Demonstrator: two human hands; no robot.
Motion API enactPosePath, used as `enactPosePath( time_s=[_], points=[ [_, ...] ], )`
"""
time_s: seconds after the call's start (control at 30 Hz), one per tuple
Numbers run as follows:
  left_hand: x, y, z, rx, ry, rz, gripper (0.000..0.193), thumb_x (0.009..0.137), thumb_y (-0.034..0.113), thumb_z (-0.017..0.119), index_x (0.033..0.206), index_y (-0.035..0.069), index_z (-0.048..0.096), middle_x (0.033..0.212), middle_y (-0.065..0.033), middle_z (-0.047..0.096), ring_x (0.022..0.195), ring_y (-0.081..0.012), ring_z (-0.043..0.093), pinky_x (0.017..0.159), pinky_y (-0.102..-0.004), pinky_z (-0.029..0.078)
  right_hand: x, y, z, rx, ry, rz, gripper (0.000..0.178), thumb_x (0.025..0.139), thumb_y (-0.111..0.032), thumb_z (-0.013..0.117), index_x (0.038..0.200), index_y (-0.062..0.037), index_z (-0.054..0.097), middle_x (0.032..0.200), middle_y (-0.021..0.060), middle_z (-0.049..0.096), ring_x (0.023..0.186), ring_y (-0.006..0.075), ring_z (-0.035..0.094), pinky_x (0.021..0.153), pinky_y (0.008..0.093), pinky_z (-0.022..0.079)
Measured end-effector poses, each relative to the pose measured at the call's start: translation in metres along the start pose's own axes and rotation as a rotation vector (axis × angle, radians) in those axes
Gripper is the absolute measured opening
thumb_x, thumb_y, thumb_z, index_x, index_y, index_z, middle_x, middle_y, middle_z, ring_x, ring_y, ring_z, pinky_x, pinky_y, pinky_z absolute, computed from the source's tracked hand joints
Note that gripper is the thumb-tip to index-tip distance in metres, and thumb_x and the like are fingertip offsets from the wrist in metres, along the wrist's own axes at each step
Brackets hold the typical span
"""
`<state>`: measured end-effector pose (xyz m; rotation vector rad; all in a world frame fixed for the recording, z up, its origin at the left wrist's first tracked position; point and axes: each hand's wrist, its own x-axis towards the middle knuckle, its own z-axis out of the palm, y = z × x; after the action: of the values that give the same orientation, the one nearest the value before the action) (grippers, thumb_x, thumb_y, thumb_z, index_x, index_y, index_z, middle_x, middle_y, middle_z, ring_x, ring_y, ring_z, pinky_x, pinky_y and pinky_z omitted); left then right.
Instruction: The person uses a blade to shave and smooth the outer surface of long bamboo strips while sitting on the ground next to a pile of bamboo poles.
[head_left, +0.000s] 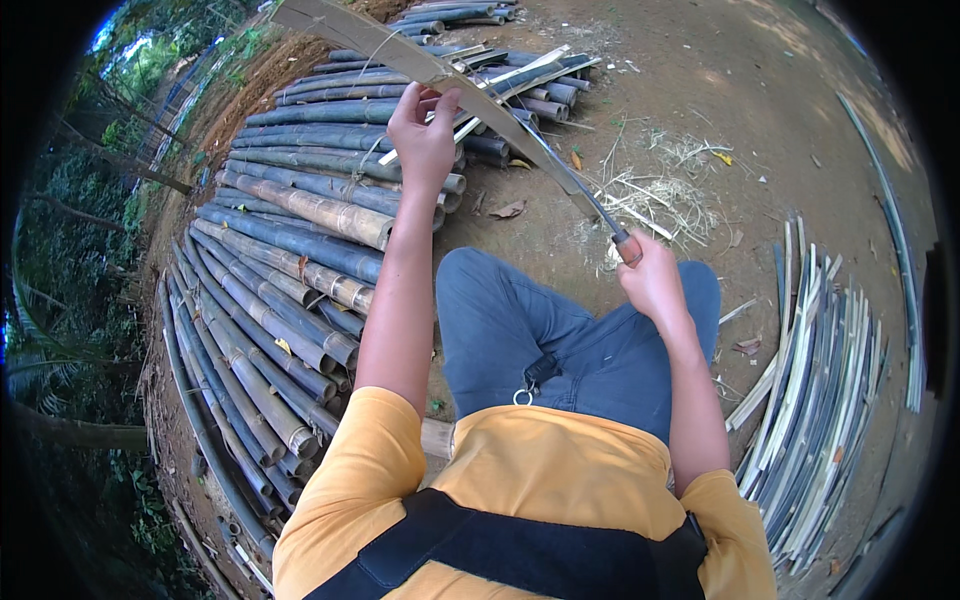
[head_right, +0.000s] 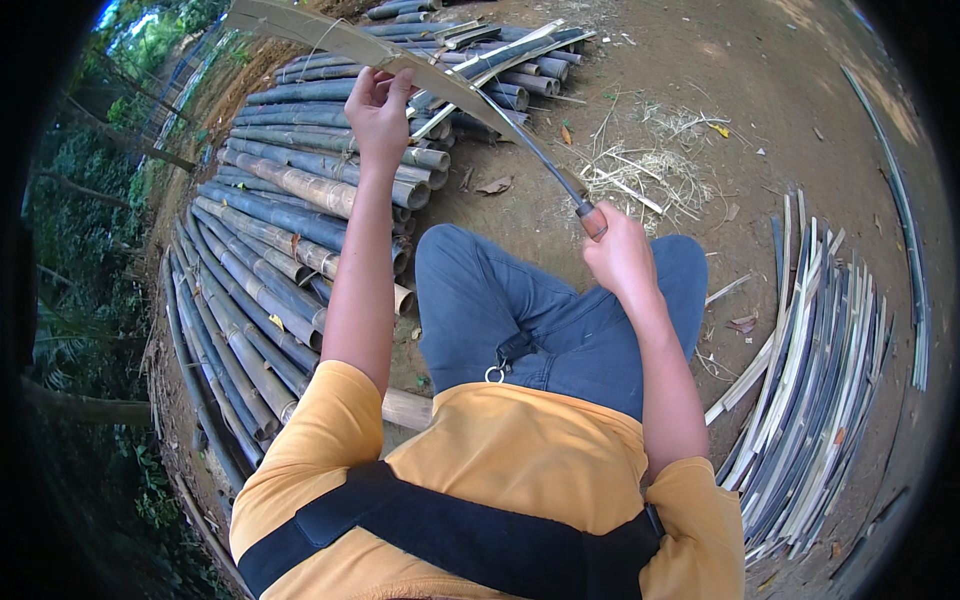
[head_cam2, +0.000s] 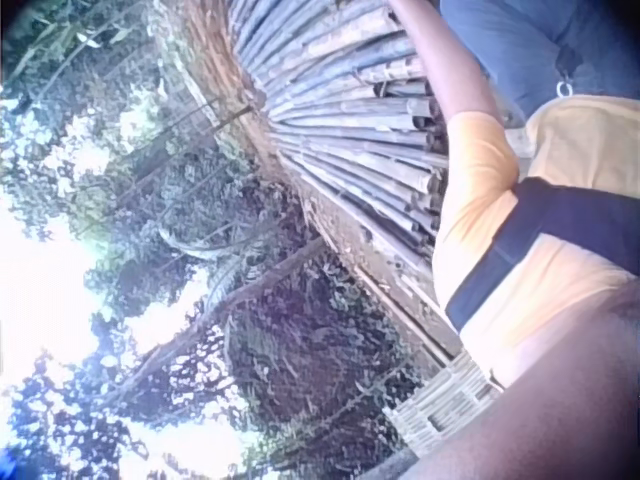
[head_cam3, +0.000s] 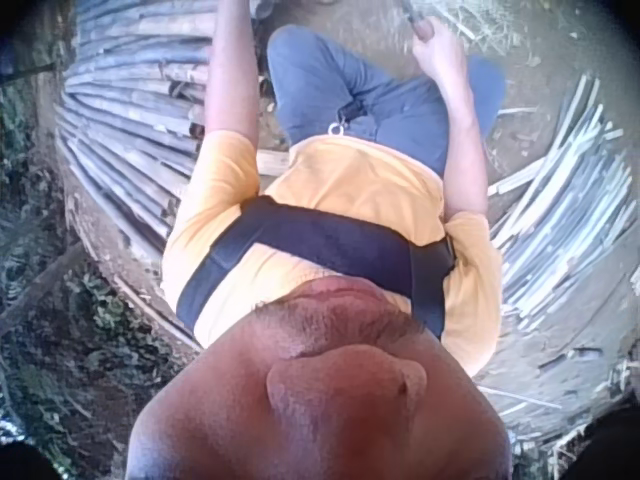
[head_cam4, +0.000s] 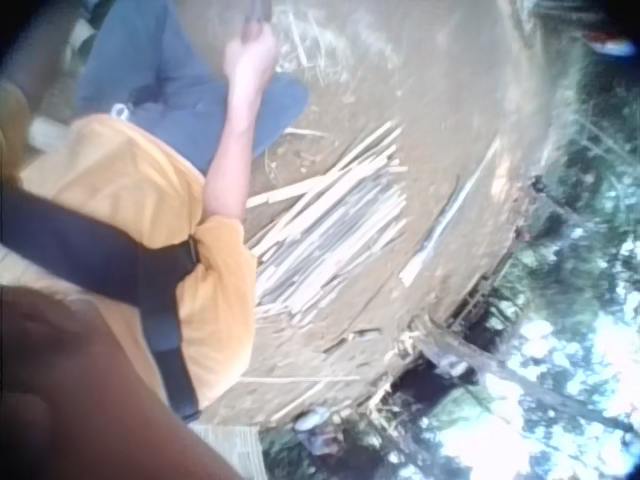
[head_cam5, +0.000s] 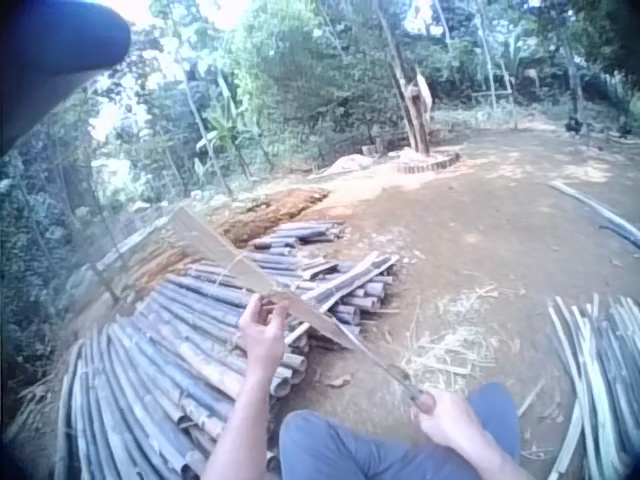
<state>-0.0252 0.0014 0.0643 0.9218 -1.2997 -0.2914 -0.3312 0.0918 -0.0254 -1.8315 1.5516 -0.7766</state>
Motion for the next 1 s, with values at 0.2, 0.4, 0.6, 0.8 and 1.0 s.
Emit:
enactPosePath(
  time_s=[0.2,0.4,0.6,0.8,1.0],
  points=[
    [-0.004,0.003,0.007,0.105,0.011,0.075,0.025,0.087,0.002,0.072,0.111,-0.003,0.067,0.095,-0.0088,0.072,0.083,-0.0145,0.068,0.072,-0.0294,0.055,0.023,-0.005,0.019,0.063,-0.012,-0.052,0.014,0.078,-0.008,0.062,0.083,0.0023,0.054,0.074,0.0256,0.062,0.076,0.0463,0.061,0.068,0.049,0.046],
    [-0.01,-0.004,0.002,0.14,0.12,0.061,0.025,0.088,0.006,0.074,0.11,-0.002,0.067,0.094,-0.0082,0.072,0.08,-0.0136,0.068,0.07,-0.0286,0.054,0.048,-0.002,0.06,0.031,0.0,0.011,0.013,0.078,-0.008,0.059,0.086,0.0026,0.056,0.079,0.0273,0.064,0.081,0.0464,0.064,0.073,0.0509,0.048],
    [-0.007,-0.021,-0.01,0.018,0.156,0.01,0.02,0.092,0.006,0.071,0.109,-0.004,0.068,0.093,-0.0038,0.067,0.082,-0.0096,0.065,0.071,-0.0244,0.053,0.091,0.053,0.111,0.013,-0.084,0.212,0.016,0.082,-0.01,0.058,0.094,0.0004,0.061,0.087,0.0295,0.067,0.089,0.0455,0.067,0.079,0.0504,0.05],
    [-0.01,-0.021,-0.035,-0.026,0.155,-0.081,0.019,0.096,0.009,0.067,0.108,-0.005,0.067,0.09,-0.0039,0.065,0.083,-0.009,0.063,0.077,-0.029,0.061,0.081,0.06,0.13,-0.028,-0.062,0.052,0.025,0.098,-0.022,0.053,0.106,-0.0017,0.065,0.095,0.0274,0.069,0.094,0.0448,0.067,0.08,0.0511,0.051],
    [-0.006,-0.047,-0.075,0.028,0.186,-0.152,0.023,0.098,0.008,0.064,0.117,-0.004,0.064,0.106,-0.0081,0.066,0.095,-0.0139,0.064,0.081,-0.0338,0.064,0.112,0.058,0.122,-0.124,-0.188,0.214,0.022,0.099,-0.023,0.054,0.104,-0.0046,0.065,0.1,0.025,0.07,0.097,0.042,0.068,0.082,0.052,0.053]
  ],
)
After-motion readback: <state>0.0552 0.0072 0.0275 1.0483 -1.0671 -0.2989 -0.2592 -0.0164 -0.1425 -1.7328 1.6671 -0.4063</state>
